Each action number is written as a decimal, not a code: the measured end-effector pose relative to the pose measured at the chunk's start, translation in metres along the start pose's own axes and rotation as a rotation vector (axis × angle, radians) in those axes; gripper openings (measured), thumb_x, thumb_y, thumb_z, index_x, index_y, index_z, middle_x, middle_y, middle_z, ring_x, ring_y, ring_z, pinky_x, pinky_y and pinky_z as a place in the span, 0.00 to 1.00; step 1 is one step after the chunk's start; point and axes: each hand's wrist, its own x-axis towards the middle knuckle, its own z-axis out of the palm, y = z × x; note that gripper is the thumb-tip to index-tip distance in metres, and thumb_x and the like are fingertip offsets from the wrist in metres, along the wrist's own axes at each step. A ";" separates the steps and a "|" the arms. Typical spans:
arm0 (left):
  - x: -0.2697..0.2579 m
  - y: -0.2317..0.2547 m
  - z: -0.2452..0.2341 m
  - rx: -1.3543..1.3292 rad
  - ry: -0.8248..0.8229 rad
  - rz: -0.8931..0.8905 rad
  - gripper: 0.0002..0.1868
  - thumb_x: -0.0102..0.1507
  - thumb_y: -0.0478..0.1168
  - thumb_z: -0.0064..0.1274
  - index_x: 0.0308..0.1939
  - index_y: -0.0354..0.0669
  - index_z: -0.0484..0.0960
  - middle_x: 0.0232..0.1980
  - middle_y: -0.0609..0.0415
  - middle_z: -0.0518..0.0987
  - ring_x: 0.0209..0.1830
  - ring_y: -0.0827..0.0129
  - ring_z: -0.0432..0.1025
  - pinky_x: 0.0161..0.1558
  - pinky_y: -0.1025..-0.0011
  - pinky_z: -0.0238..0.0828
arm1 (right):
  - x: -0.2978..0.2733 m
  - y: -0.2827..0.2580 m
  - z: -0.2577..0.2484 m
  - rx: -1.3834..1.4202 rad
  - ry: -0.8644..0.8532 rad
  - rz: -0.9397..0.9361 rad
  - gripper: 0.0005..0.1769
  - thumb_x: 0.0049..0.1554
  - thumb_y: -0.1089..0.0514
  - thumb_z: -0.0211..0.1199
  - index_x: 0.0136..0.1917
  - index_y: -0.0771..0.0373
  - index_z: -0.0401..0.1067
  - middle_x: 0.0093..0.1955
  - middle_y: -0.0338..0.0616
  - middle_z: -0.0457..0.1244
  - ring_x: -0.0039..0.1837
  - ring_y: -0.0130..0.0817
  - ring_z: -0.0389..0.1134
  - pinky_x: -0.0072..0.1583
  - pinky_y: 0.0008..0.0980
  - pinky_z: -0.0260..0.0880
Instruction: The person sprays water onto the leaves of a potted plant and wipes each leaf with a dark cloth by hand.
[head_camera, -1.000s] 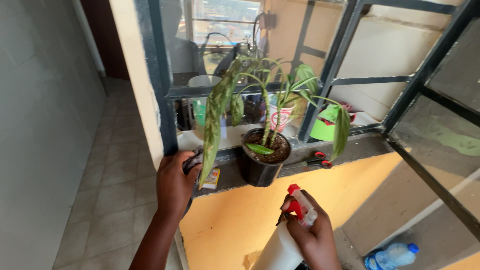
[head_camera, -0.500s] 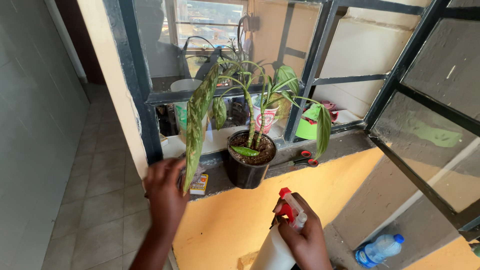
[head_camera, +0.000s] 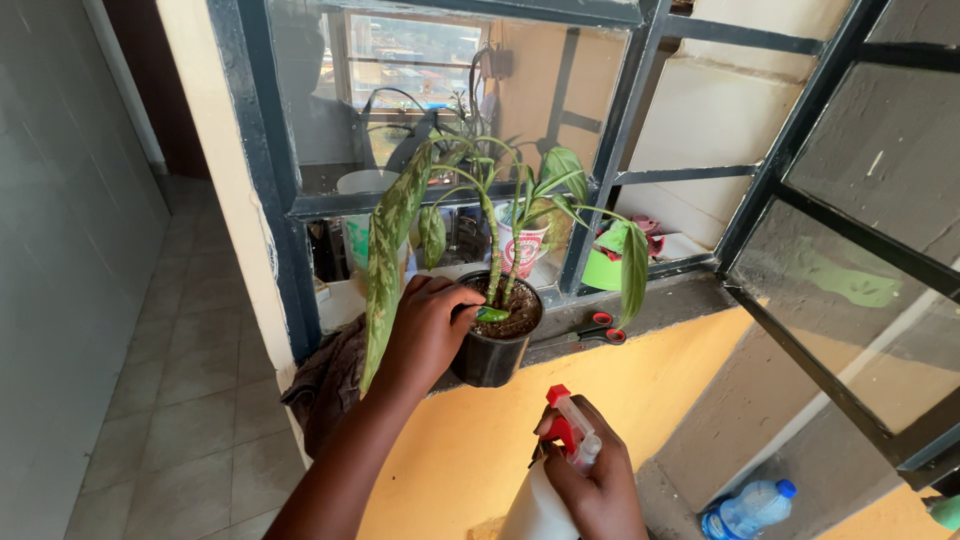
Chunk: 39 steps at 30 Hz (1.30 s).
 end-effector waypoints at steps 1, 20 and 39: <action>0.001 -0.001 0.000 0.019 -0.042 -0.024 0.08 0.57 0.33 0.62 0.39 0.46 0.86 0.43 0.51 0.82 0.48 0.51 0.73 0.52 0.57 0.69 | 0.001 0.000 0.000 0.007 0.001 0.016 0.17 0.44 0.77 0.53 0.46 0.67 0.71 0.43 0.41 0.63 0.46 0.27 0.63 0.50 0.26 0.62; -0.017 0.019 0.035 -1.199 -0.018 -0.688 0.16 0.70 0.35 0.47 0.60 0.40 0.81 0.48 0.53 0.83 0.41 0.73 0.74 0.43 0.73 0.71 | 0.047 -0.049 -0.021 0.153 -0.132 0.107 0.14 0.49 0.72 0.55 0.49 0.68 0.70 0.40 0.46 0.66 0.41 0.35 0.68 0.44 0.36 0.69; -0.109 0.093 0.161 -1.345 -0.731 -0.878 0.17 0.67 0.34 0.53 0.60 0.37 0.76 0.54 0.53 0.80 0.50 0.67 0.80 0.52 0.67 0.80 | -0.070 -0.018 -0.089 -0.049 0.299 0.207 0.25 0.48 0.70 0.57 0.60 0.65 0.70 0.47 0.41 0.67 0.49 0.28 0.69 0.51 0.31 0.69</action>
